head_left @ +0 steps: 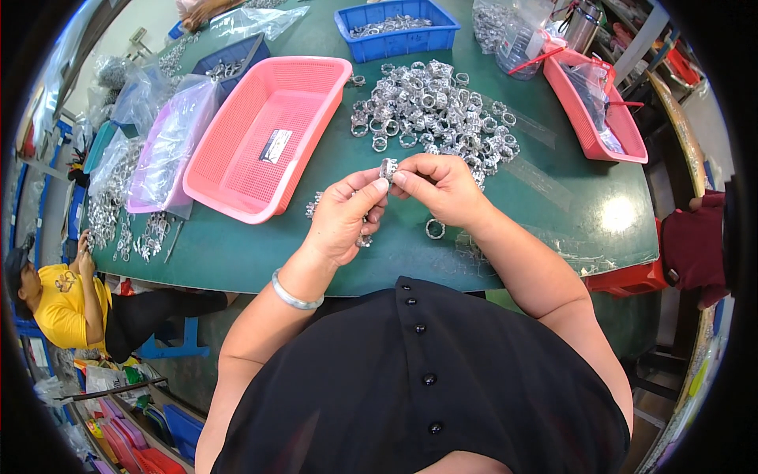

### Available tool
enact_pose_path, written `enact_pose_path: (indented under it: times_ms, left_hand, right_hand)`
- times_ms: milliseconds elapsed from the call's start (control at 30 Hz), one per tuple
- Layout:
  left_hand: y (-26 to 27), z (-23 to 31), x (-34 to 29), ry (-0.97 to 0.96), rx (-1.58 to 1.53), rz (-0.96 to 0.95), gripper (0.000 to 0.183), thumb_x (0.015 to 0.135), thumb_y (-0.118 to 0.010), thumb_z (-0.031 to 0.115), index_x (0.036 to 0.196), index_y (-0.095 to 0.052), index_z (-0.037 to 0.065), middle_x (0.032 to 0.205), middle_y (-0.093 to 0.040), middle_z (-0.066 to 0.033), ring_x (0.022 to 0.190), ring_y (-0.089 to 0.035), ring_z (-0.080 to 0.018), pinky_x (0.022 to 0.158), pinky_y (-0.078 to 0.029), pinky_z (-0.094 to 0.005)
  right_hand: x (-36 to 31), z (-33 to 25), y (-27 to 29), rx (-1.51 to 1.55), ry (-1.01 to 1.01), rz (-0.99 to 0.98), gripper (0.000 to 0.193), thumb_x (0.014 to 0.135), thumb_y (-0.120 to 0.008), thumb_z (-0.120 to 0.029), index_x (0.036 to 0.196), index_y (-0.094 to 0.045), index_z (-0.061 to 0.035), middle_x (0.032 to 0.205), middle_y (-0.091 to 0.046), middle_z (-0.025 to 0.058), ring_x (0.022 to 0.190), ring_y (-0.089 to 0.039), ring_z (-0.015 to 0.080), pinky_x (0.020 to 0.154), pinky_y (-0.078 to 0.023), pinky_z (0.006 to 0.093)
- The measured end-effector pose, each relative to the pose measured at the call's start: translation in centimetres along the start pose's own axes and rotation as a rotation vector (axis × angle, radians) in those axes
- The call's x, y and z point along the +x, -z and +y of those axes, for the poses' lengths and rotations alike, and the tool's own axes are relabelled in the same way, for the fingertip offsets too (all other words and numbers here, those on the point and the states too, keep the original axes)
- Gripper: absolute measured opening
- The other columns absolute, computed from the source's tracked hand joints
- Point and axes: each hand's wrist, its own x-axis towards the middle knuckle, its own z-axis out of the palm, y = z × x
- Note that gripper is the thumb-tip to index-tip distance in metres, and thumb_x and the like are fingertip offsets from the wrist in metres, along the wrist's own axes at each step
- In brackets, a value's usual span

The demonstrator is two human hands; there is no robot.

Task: The person arranges containers and a plastic tray on the table, then picks up metal rings from a pile and fits them together by hand.

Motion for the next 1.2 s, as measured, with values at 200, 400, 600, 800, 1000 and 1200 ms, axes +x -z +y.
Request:
enact_pose_path:
  times_ms: [200,400,600,800,1000,1200]
  left_hand:
    - [0.0,0.0,0.1,0.001,0.011,-0.007,0.025,0.084,-0.059,0.016,0.105,-0.056,0.003,0.074,-0.053,0.0018,0.055,-0.041,-0.0025,0.043,-0.031,-0.0142]
    - [0.6,-0.4,0.3,-0.039,0.032,-0.024,0.023,0.085,-0.058,0.019,0.103,-0.056,0.004,0.076,-0.056,0.0017,0.055,-0.04,-0.002,0.045,-0.031,-0.0139]
    - [0.3,0.2,0.4,-0.15,0.25,-0.009,0.021,0.086,-0.056,0.02,0.101,-0.057,0.005,0.069,-0.05,0.0035,0.053,-0.04,-0.002,0.045,-0.031,-0.0145]
    - [0.5,0.8,0.3,-0.262,0.359,-0.086,0.023,0.086,-0.056,0.016,0.1,-0.057,-0.002,0.083,-0.061,-0.0019,0.069,-0.051,-0.0045,0.06,-0.042,-0.0184]
    - [1.4,0.7,0.9,-0.519,0.701,-0.046,0.018,0.083,-0.06,0.014,0.094,-0.06,0.0,0.079,-0.06,-0.0038,0.071,-0.054,-0.0102,0.064,-0.044,-0.0236]
    - [1.3,0.9,1.0,-0.675,0.868,-0.03,0.017,0.081,-0.061,0.015,0.092,-0.062,0.002,0.075,-0.057,-0.0059,0.065,-0.052,-0.0129,0.06,-0.043,-0.0249]
  right_hand:
    - [0.0,-0.1,0.0,0.006,-0.013,-0.002,0.015,0.083,-0.058,-0.013,0.086,-0.063,0.0013,0.072,-0.061,0.0022,0.066,-0.053,0.0046,0.06,-0.045,0.0202]
    - [0.0,0.0,0.0,0.029,-0.011,-0.012,0.016,0.084,-0.058,-0.013,0.087,-0.063,0.0016,0.073,-0.062,0.0027,0.066,-0.054,0.005,0.06,-0.045,0.0205]
    - [0.3,0.1,0.3,0.262,-0.089,-0.096,0.016,0.084,-0.057,-0.014,0.09,-0.061,0.0009,0.076,-0.062,0.004,0.067,-0.055,0.0075,0.064,-0.046,0.0219]
    - [0.3,0.0,0.6,0.337,-0.189,-0.098,0.018,0.085,-0.055,-0.014,0.092,-0.06,0.001,0.079,-0.062,0.0071,0.069,-0.057,0.0122,0.064,-0.047,0.025]
    - [0.4,-0.1,0.5,0.337,-0.193,-0.106,0.017,0.084,-0.058,-0.017,0.088,-0.06,-0.001,0.076,-0.062,0.0046,0.066,-0.056,0.0091,0.062,-0.046,0.0226]
    - [0.3,-0.2,0.5,0.336,-0.222,-0.104,0.017,0.083,-0.06,-0.017,0.088,-0.06,-0.0012,0.075,-0.062,0.0047,0.066,-0.057,0.0097,0.063,-0.046,0.0231]
